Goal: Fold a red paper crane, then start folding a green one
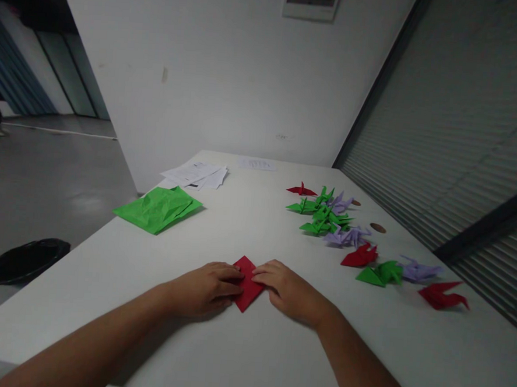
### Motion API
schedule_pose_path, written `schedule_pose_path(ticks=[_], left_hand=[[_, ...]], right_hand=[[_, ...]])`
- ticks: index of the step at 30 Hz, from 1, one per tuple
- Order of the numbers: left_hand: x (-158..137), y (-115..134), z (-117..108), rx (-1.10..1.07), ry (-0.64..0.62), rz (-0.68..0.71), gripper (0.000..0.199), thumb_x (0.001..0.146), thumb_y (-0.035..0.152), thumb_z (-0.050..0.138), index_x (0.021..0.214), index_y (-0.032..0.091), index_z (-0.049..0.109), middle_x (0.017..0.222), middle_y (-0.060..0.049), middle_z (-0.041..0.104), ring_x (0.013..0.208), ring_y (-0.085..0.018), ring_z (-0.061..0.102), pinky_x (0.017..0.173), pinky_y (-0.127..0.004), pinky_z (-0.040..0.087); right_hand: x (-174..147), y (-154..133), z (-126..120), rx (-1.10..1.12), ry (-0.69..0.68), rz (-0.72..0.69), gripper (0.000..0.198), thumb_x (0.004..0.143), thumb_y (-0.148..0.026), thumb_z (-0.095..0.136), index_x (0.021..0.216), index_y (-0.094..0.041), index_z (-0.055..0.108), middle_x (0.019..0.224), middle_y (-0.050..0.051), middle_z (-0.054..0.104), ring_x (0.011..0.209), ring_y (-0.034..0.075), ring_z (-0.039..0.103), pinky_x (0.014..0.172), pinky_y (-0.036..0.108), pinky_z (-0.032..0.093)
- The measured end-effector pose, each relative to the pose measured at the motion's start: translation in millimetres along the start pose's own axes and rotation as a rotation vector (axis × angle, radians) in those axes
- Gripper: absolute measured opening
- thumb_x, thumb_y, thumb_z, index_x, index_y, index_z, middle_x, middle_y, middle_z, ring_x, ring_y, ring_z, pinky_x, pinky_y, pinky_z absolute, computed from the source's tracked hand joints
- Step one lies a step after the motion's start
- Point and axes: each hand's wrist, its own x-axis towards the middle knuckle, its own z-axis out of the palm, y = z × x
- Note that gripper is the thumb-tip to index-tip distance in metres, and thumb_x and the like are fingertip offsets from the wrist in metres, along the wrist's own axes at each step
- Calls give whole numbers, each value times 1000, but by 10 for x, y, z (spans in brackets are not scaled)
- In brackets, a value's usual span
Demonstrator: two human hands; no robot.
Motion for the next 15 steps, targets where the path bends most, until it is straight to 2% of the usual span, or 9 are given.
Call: schedule_pose_path(ticks=[5, 10, 15], left_hand=[[15, 40, -59, -4, -28, 8, 35, 98, 18, 59, 130, 26, 70, 142, -10, 66, 143, -33, 51, 120, -52, 36], [8, 21, -29, -25, -36, -5, 39, 97, 17, 59, 134, 26, 67, 147, -9, 63, 143, -32, 51, 119, -51, 38], [-11, -5, 15, -10, -47, 45, 42, 97, 24, 61, 140, 22, 62, 149, -14, 61, 142, -33, 53, 119, -52, 38]], right_hand=[[30, 22, 22, -12, 39, -21, 51, 82, 4, 56, 121, -22, 76, 124, 8, 75, 119, 23, 64, 110, 43, 49], [40, 29, 7, -16, 41, -24, 34, 93, -6, 62, 119, -23, 76, 116, 7, 77, 112, 23, 65, 104, 41, 51], [54, 76, 51, -20, 37, -22, 19, 98, -13, 64, 111, -19, 77, 109, 8, 77, 107, 23, 65, 102, 39, 51]])
